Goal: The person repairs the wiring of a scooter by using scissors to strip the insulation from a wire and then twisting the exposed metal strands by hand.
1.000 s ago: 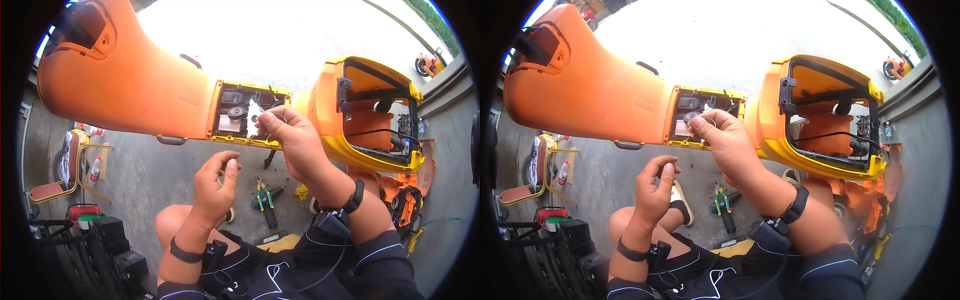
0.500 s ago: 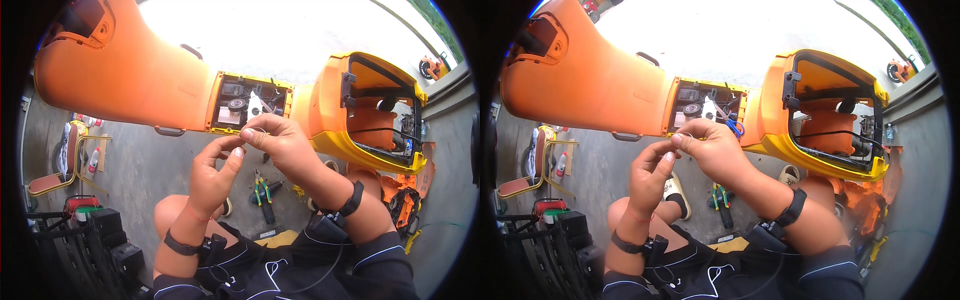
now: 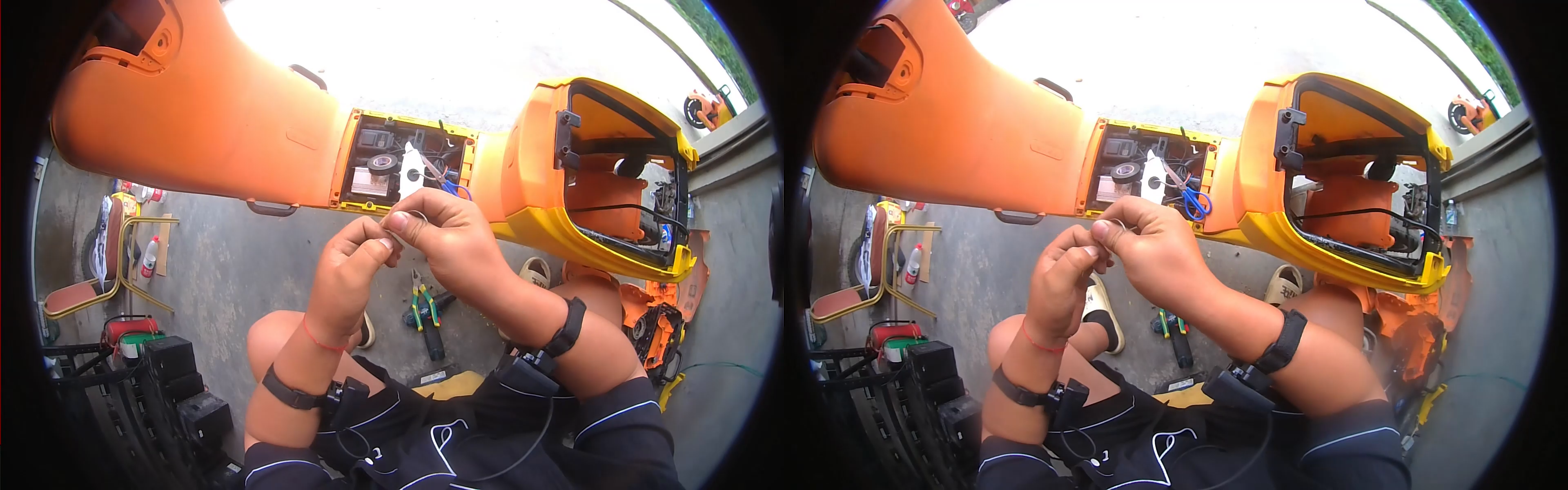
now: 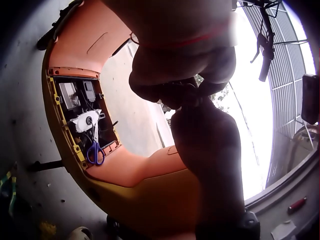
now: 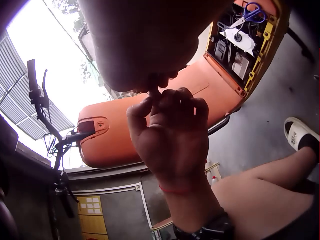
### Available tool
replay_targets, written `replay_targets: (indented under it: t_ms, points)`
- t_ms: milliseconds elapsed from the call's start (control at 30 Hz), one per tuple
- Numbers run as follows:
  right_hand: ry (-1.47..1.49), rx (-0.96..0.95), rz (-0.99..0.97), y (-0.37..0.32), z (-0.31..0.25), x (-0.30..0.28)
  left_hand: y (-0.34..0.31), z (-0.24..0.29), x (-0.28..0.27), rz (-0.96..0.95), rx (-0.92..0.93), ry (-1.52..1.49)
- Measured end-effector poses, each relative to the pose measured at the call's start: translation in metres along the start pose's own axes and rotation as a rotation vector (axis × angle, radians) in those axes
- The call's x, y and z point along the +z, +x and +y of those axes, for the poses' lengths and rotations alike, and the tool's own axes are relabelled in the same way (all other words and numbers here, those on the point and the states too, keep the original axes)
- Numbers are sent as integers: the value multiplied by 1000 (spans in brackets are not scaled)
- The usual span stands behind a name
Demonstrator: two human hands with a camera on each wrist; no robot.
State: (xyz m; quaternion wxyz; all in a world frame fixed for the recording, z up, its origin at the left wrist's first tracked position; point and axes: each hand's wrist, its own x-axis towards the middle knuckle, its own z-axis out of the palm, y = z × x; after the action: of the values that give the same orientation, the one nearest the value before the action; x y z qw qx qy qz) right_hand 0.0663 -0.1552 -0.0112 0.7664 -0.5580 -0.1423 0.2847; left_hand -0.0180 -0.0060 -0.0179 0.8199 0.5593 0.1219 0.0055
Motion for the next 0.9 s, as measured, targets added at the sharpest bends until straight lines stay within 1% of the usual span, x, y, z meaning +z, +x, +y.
replay_targets:
  t_ms: [33, 100, 167, 233, 300, 400, 533, 633, 833, 900]
  points:
    - [0, -1, -1, 0, 0, 2, 1, -2, -2, -18, -16, -58]
    - [33, -35, 49, -1, -2, 5, 4, -9, -5, -19, -27, -69]
    - [14, -46, 38, 1, -4, 5, 5, -12, -1, -21, -39, -80]
    - [-6, -56, 30, 3, -10, 2, 3, -11, 6, -8, 26, 35]
    - [71, 69, -12, 4, -18, -3, 0, -4, 10, 1, 9, 11]
    - [44, 49, -42, 7, -16, -8, 0, -2, 12, 14, -7, -6]
    - [45, 41, -31, 7, -7, -6, 1, -4, 4, 5, -34, 14]
    - [5, 40, -23, 7, -6, -6, 0, -3, 8, 35, -40, -21]
    - [24, 41, 1, 6, -10, -5, 0, -2, 11, 29, -37, -24]
    - [-20, 22, 26, 7, -7, -6, -1, -1, 11, 26, -39, -11]
